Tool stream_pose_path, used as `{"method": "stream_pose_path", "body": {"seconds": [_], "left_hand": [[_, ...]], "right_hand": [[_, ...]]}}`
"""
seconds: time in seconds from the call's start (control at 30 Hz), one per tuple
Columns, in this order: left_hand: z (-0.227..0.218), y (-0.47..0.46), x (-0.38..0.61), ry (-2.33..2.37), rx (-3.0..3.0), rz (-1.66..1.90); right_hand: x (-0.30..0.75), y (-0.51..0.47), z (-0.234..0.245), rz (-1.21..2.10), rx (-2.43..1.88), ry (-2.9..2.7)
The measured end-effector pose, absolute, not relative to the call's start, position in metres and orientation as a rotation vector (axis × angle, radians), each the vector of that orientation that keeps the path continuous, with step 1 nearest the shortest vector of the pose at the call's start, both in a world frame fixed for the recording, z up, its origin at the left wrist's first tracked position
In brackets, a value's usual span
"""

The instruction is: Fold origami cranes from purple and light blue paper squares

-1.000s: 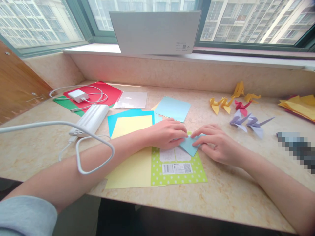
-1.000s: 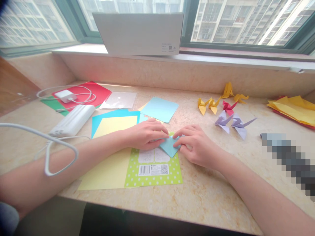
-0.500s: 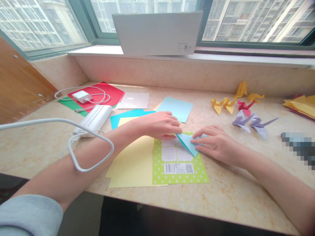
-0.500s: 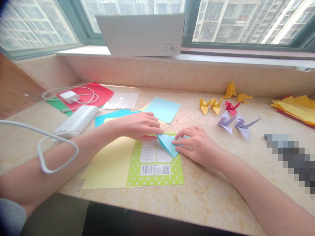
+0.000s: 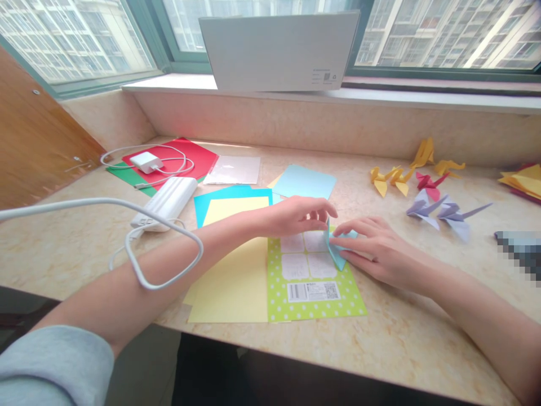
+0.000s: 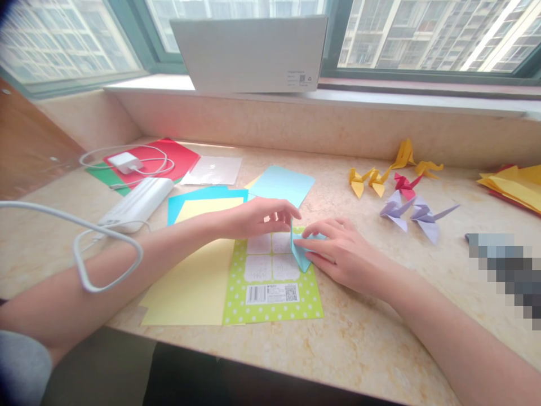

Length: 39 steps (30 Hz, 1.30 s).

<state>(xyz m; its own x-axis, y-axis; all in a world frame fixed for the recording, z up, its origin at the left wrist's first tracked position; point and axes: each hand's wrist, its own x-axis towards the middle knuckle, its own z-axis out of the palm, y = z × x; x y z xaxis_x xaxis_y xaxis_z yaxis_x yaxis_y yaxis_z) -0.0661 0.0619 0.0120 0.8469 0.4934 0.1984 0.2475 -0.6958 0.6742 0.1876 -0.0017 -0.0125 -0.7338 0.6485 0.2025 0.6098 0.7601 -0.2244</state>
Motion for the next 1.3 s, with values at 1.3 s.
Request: {"method": "stream_pose_path", "body": {"seconds": [1.3], "left_hand": [[-0.004, 0.053, -0.059, 0.309, 2.486, 0.353]], "right_hand": [[0.186, -0.002, -0.013, 0.276, -1.007, -2.641]]}}
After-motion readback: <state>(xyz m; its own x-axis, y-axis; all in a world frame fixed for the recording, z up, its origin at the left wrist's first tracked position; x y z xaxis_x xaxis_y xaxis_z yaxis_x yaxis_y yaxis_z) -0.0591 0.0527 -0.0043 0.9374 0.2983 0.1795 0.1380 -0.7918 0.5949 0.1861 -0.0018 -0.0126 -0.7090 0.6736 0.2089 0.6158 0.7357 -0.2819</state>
